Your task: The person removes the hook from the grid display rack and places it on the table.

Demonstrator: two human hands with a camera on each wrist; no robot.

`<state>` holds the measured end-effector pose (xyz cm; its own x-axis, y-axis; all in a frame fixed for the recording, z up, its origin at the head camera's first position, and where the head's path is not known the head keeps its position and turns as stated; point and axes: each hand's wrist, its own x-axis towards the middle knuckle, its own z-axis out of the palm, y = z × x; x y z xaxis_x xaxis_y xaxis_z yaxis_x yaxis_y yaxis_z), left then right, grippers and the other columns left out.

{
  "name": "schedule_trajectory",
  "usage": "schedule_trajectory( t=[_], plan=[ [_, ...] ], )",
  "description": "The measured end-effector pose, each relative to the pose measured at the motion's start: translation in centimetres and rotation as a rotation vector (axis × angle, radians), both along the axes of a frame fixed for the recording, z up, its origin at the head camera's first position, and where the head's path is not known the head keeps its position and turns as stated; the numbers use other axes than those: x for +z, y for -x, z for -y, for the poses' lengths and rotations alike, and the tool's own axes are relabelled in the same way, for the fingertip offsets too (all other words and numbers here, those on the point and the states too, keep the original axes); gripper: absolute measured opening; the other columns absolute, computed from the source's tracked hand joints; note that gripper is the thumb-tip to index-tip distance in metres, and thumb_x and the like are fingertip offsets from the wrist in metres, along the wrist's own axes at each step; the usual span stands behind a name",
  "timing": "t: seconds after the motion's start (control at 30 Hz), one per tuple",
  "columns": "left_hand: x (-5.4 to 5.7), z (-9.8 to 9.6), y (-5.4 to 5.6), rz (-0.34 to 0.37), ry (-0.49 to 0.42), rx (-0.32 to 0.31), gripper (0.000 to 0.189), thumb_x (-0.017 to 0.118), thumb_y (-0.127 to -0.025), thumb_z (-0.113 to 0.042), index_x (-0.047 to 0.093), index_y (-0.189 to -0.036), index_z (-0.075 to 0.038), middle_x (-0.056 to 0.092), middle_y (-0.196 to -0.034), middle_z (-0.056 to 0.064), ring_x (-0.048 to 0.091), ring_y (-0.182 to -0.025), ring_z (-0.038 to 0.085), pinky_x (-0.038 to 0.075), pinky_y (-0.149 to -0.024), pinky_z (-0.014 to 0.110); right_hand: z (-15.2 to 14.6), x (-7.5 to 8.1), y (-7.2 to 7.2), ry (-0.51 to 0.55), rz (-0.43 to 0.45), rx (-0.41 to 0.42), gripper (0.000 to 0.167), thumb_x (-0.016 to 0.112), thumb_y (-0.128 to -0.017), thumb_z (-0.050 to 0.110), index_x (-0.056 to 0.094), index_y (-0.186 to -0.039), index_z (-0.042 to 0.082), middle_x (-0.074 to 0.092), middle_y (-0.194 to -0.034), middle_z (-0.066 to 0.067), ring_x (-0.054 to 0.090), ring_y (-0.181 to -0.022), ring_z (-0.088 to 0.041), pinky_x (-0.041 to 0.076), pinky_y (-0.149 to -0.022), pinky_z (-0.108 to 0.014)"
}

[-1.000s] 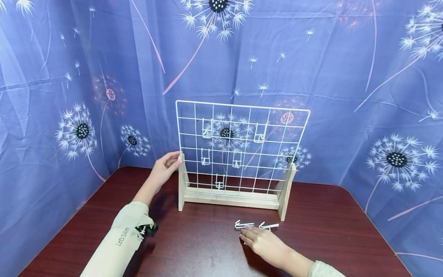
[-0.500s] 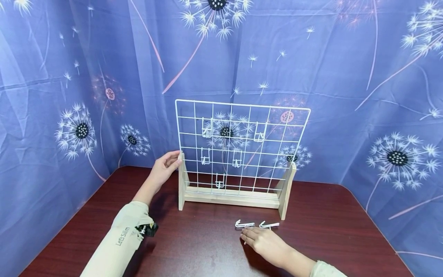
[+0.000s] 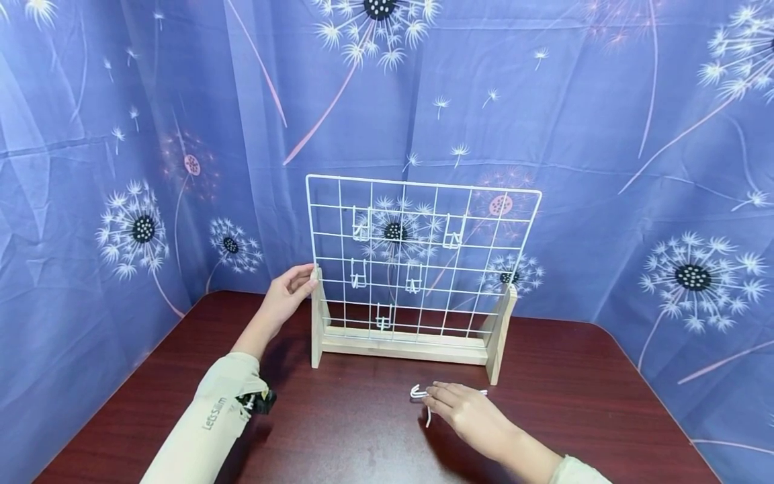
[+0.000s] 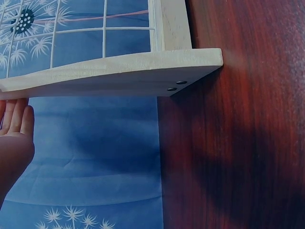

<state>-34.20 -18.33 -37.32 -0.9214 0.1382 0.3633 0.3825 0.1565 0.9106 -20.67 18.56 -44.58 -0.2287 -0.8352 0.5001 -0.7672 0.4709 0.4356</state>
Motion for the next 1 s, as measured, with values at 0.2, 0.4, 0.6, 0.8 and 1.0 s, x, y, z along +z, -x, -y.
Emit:
schedule_trajectory(
  t=[0.2, 0.4, 0.6, 0.8, 1.0],
  plan=[
    [0.4, -0.2, -0.4, 0.004, -0.032, -0.006, 0.045, 0.059, -0.096, -0.009, 0.046, -0.137, 0.006, 0.053, -0.132, 0.028, 0.055, -0.101, -0.001, 0.047, -0.085, 0.013, 0.1, 0.8, 0.4, 0.121, -0.009, 0.028, 0.025, 0.049, -0.088, 0.009, 0.071, -0.1, 0.005, 0.07, -0.098, -0.005, 0.066, -0.095, -0.019, 0.053, -0.086, -0.032],
    [0.1, -0.1, 0.0, 0.011, -0.035, -0.012, 0.044, 0.056, -0.097, -0.005, 0.045, -0.136, 0.009, 0.051, -0.132, 0.031, 0.054, -0.098, -0.005, 0.046, -0.084, 0.012, 0.0, 1.2, 0.5, 0.184, -0.009, 0.009, 0.043, 0.032, -0.107, 0.02, 0.071, -0.102, 0.003, 0.07, -0.099, -0.007, 0.066, -0.095, -0.021, 0.053, -0.086, -0.033],
    [0.1, -0.2, 0.0, 0.008, -0.026, -0.011, 0.045, 0.058, -0.097, -0.008, 0.045, -0.137, 0.007, 0.052, -0.132, 0.029, 0.054, -0.101, -0.003, 0.045, -0.086, 0.012, -0.2, 2.2, 0.4, 0.245, 0.045, -0.037, 0.051, 0.026, -0.107, 0.026, 0.071, -0.107, 0.001, 0.069, -0.103, -0.008, 0.064, -0.096, -0.024, 0.052, -0.085, -0.035],
    [0.1, -0.2, -0.2, 0.007, 0.005, 0.009, 0.046, 0.059, -0.097, -0.015, 0.047, -0.138, 0.002, 0.054, -0.133, 0.024, 0.054, -0.108, 0.005, 0.044, -0.088, 0.012, -0.2, 3.3, 0.7, 0.323, 0.078, -0.025, 0.041, 0.036, -0.106, 0.022, 0.07, -0.108, -0.001, 0.069, -0.103, -0.01, 0.065, -0.095, -0.024, 0.053, -0.083, -0.036],
    [0.1, -0.1, -0.2, 0.003, 0.006, 0.005, 0.047, 0.059, -0.097, -0.013, 0.045, -0.139, 0.004, 0.053, -0.133, 0.026, 0.054, -0.106, 0.001, 0.044, -0.088, 0.012, -0.1, 4.1, 1.1, 0.39, 0.077, -0.016, 0.039, 0.04, -0.105, 0.023, 0.071, -0.105, -0.002, 0.068, -0.103, -0.012, 0.065, -0.095, -0.027, 0.052, -0.086, -0.037]
  ],
)
